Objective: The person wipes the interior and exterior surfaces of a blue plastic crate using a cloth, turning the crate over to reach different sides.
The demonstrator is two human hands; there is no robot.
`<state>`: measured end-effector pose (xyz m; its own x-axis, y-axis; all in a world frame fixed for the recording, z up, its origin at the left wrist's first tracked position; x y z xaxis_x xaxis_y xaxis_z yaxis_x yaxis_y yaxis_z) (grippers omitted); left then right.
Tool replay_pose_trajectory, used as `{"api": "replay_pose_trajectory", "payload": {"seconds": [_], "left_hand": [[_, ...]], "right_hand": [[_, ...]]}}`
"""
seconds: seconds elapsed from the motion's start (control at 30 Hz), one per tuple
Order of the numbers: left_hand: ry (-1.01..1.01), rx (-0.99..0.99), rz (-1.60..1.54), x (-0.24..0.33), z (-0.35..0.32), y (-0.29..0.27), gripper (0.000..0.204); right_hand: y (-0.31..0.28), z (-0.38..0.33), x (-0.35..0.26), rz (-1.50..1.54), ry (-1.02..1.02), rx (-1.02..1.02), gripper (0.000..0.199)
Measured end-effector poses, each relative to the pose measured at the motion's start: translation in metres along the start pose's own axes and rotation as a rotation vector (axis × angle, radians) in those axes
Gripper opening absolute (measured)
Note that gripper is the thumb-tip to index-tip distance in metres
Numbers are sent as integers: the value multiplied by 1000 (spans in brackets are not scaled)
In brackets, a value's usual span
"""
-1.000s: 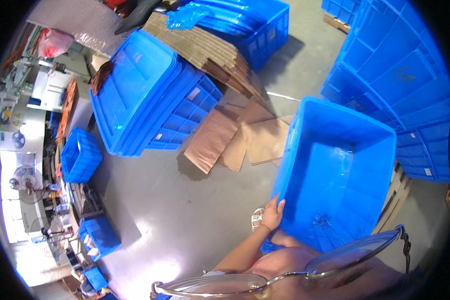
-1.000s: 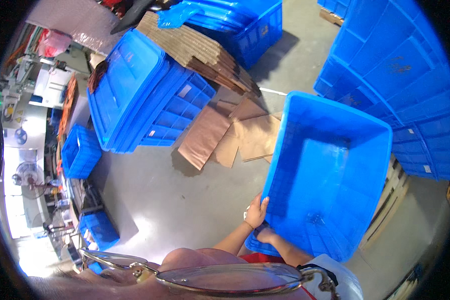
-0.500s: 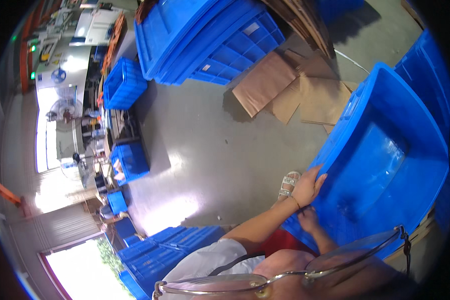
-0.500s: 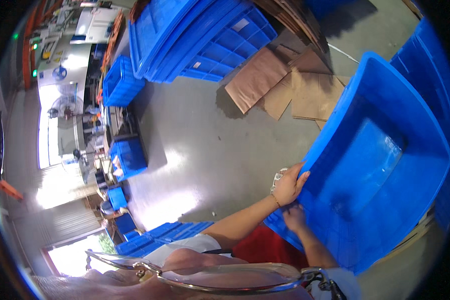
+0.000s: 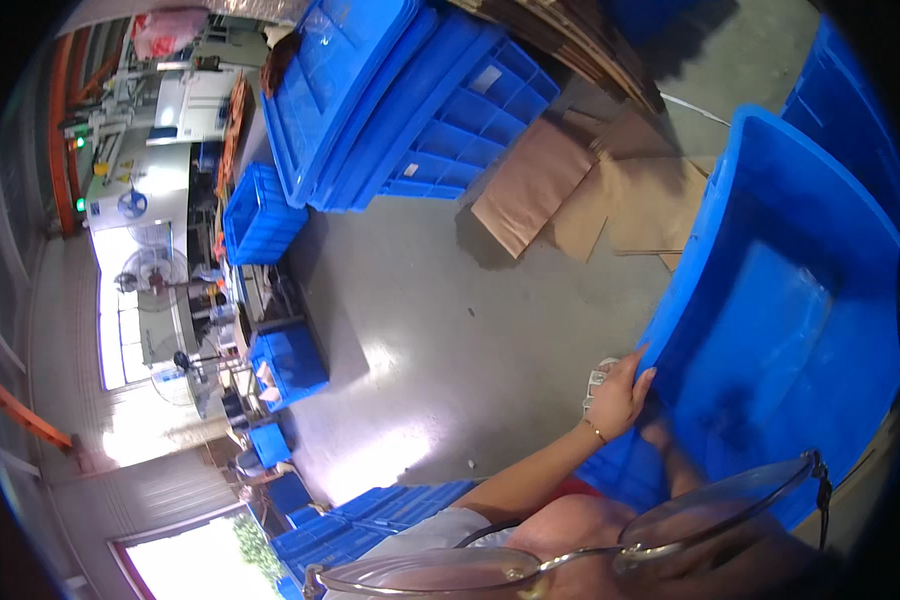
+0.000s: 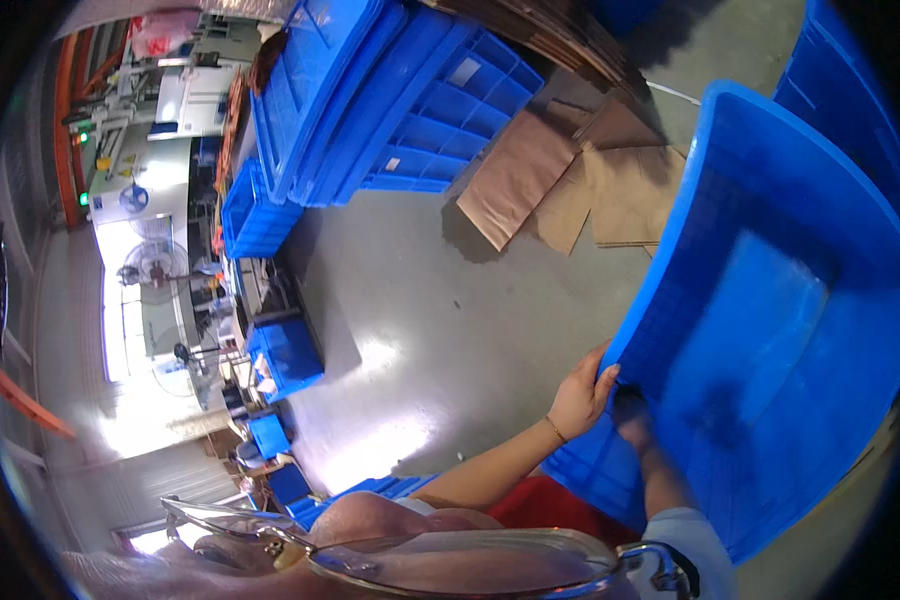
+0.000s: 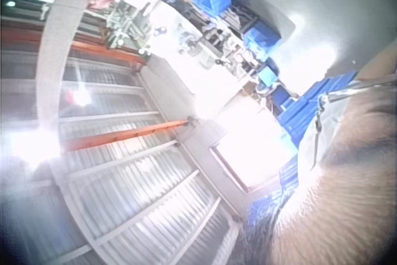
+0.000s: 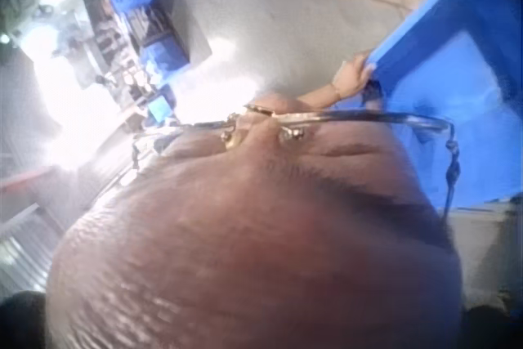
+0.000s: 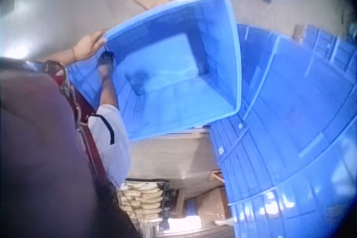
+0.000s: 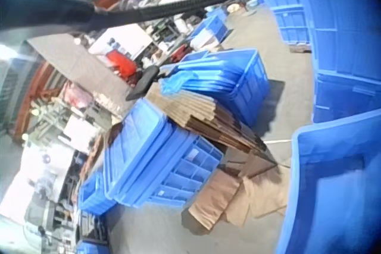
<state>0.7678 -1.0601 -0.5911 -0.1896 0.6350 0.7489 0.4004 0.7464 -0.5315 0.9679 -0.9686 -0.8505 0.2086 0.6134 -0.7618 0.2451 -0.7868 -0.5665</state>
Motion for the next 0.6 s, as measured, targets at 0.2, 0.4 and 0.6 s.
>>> {"api": "replay_pose_trajectory", "payload": {"seconds": [0.2,0.4,0.6], "left_hand": [[-216,-37,86,-4,-2,-7,41],[-24,44,37,-5,-1,-9,43],[-112,10,123,-6,4,2,44]], "right_hand": [[-51,-80,8,-86,262,-111,28],[-86,-60,-118,7,169,-202,31],[-98,-24,-211,153,152,-186,36]]}}
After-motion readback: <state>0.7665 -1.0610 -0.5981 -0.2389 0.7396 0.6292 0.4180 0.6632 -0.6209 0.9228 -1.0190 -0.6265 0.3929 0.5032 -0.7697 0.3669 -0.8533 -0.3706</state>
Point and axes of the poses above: each hand's wrist, its own z-axis towards the middle knuckle, its own y-axis out of the palm, x = y × z, the point moved 1 cm from there along z, towards the middle knuckle, and after that the axes turned 9 degrees about -y, right-handed, at the moved point
